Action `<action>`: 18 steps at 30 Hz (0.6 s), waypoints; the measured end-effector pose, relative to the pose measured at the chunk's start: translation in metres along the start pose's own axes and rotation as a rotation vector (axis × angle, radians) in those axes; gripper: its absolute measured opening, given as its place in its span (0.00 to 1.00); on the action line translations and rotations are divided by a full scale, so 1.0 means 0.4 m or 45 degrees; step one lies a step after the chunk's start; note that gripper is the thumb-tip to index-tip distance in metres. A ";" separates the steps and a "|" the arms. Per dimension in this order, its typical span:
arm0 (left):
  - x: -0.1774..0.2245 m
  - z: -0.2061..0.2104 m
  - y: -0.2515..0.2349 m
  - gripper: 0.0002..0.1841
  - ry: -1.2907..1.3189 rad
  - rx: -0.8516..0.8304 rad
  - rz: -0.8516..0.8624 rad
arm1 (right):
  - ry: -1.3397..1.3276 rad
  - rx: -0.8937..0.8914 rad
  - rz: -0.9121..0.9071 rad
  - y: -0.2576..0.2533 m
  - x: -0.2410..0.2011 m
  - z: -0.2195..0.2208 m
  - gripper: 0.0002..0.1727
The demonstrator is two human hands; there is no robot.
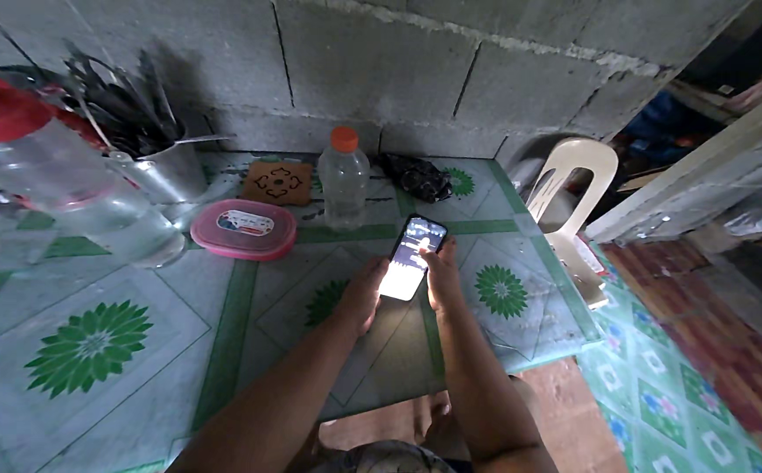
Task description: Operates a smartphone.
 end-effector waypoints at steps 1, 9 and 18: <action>0.002 0.000 0.001 0.23 -0.003 0.006 0.001 | 0.005 -0.008 0.007 0.000 0.000 0.000 0.32; -0.002 -0.004 0.001 0.23 0.076 0.008 -0.030 | -0.077 -0.055 0.030 0.006 -0.001 0.005 0.38; 0.017 -0.030 -0.012 0.23 0.444 0.102 -0.039 | 0.084 -0.482 0.258 0.006 0.041 0.034 0.49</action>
Point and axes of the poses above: each hand's wrist, its own y-axis away from the middle knuckle, its own z-axis out of the palm, x = y × z, the point moved 5 cm from there along -y, towards the middle knuckle, and after that the axes turned 9 degrees about -y, right-handed, at the moved point
